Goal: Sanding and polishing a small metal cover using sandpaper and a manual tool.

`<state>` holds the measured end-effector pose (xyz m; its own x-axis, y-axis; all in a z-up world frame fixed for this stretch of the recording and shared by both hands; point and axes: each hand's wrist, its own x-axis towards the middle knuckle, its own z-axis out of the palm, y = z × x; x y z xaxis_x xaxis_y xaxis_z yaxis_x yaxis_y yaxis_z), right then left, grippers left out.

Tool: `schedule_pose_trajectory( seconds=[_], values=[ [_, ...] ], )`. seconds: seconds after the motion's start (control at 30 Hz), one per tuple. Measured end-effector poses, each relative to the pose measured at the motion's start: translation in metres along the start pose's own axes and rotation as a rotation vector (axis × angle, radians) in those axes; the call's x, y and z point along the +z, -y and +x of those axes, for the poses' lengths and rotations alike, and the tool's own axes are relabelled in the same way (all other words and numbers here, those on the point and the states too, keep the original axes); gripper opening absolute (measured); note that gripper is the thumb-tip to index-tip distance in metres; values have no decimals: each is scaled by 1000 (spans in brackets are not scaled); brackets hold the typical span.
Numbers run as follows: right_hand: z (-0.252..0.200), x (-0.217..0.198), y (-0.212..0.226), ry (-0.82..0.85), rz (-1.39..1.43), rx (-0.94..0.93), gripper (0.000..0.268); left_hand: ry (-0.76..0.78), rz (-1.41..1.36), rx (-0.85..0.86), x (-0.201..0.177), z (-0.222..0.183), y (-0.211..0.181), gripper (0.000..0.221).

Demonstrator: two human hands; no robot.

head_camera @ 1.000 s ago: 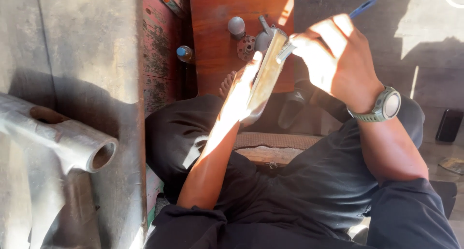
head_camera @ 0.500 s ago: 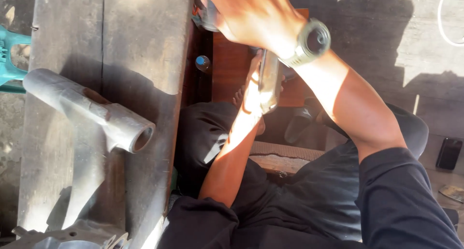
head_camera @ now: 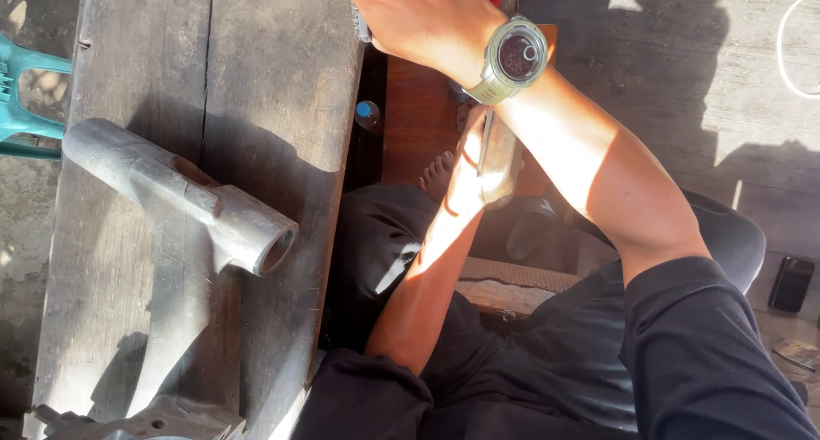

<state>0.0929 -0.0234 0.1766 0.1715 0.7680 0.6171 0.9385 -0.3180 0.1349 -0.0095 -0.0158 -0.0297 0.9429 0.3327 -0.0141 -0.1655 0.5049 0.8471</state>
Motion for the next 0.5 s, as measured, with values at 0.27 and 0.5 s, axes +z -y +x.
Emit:
schedule_pose_trajectory(
  seconds=[0.27, 0.5],
  values=[
    [-17, 1, -11, 42, -21, 32, 13, -8, -132, -95, -11, 3, 19, 66],
    [-89, -19, -53, 65, 118, 183, 34, -185, -389, -444, -3, 16, 6, 53]
  ],
)
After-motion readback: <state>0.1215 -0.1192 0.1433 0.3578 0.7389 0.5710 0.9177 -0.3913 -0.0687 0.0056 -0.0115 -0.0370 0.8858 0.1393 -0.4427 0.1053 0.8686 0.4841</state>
